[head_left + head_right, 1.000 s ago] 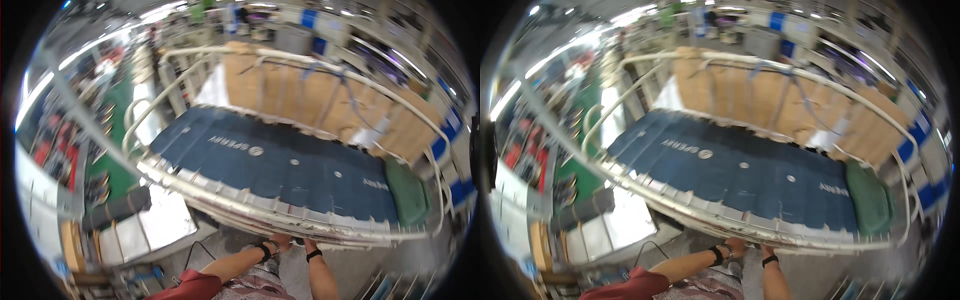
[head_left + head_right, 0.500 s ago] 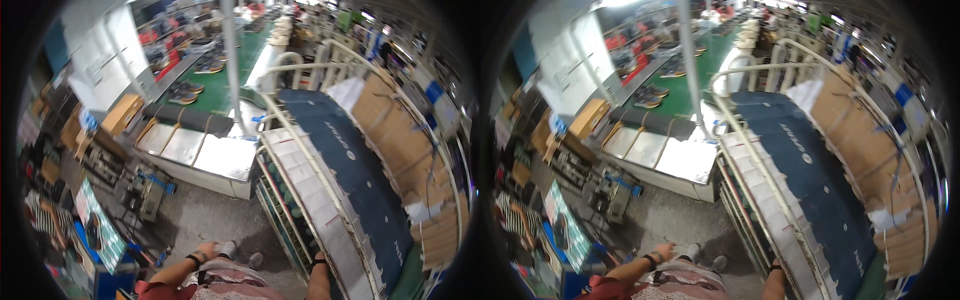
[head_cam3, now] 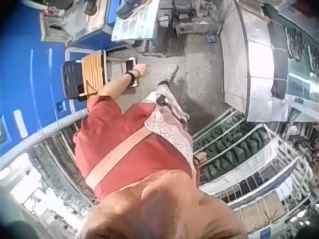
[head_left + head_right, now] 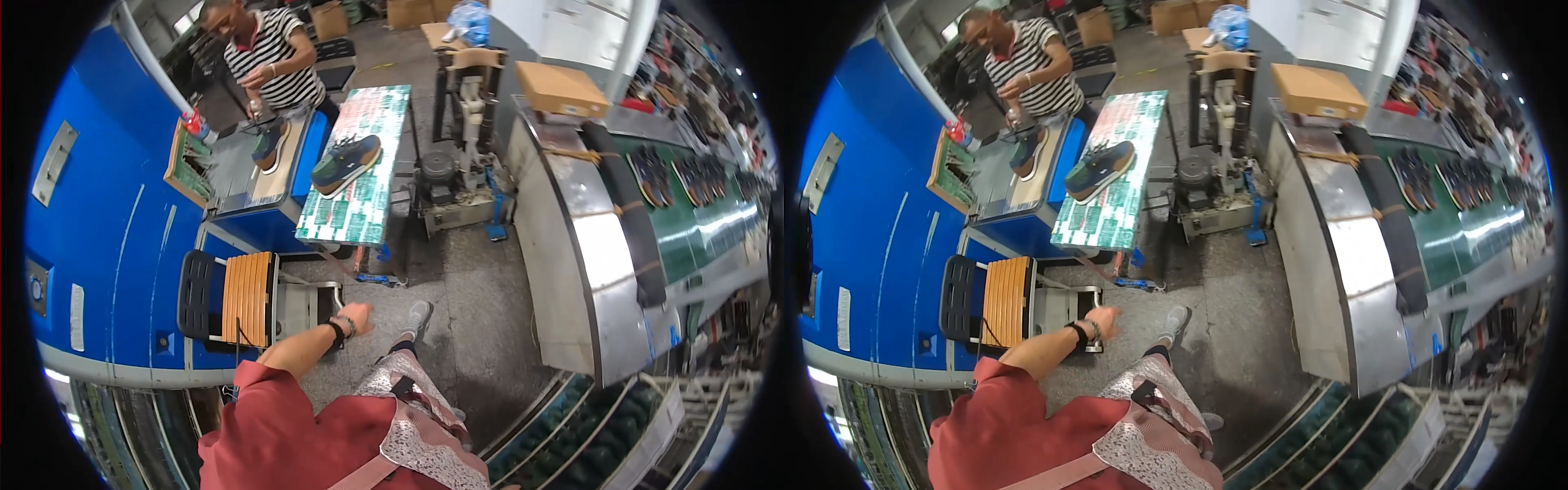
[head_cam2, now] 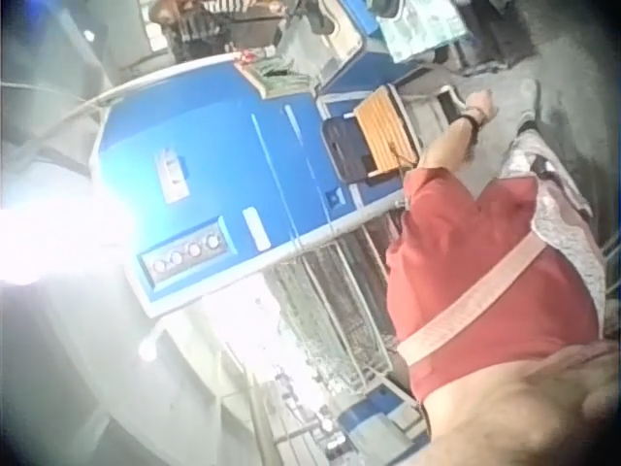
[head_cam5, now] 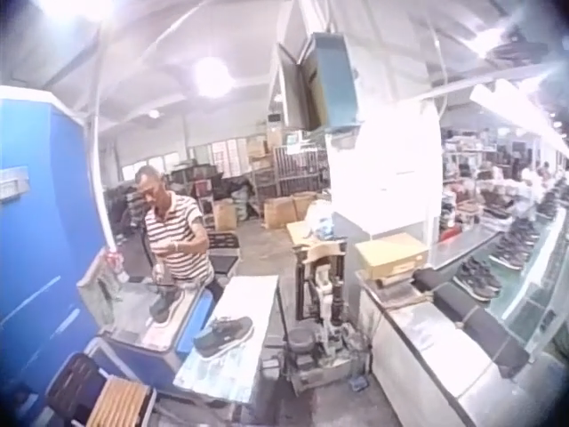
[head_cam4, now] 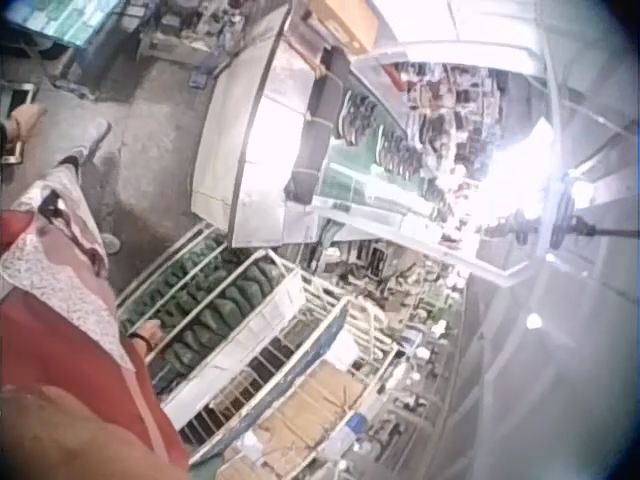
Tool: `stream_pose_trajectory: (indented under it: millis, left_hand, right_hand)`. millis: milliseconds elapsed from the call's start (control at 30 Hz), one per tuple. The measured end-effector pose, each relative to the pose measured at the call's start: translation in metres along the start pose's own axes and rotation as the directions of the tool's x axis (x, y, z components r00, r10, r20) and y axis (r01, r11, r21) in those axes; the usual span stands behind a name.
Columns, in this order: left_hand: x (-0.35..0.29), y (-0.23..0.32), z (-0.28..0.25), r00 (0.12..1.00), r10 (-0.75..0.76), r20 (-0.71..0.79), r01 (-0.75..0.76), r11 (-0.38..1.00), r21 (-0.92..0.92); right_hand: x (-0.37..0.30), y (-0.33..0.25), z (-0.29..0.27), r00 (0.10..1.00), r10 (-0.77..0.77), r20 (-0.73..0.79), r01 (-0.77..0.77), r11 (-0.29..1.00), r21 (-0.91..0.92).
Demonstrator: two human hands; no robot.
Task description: The recorder is assembling shoe uppers with soles and shoe lasts on a production line, placing finished components onto a conveyor belt.
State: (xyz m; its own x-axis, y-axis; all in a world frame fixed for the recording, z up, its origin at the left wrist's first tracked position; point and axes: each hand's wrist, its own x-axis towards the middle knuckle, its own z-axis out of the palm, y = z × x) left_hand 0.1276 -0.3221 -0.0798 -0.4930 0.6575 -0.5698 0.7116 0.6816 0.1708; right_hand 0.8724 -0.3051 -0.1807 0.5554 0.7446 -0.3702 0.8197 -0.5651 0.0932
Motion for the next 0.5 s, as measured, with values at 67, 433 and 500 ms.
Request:
stream_pose_trajectory:
  millis: [67,433,500]
  left_hand:
    - [0.054,-0.026,-0.046,0.952,0.137,-0.274,-0.134,0.991,0.029]
    - [0.312,-0.097,-0.342,0.824,0.044,-0.564,0.000,0.997,0.077]
    - [0.305,-0.128,-0.354,0.935,-0.164,-0.315,0.114,0.978,-0.172]
  right_hand:
    - [-0.013,-0.058,-0.002,0.980,-0.193,0.056,0.194,0.981,-0.012]
    - [0.003,-0.222,-0.001,0.982,-0.157,0.102,0.078,0.838,0.539]
    - [-0.038,-0.266,-0.036,0.973,-0.159,0.169,0.048,0.850,0.524]
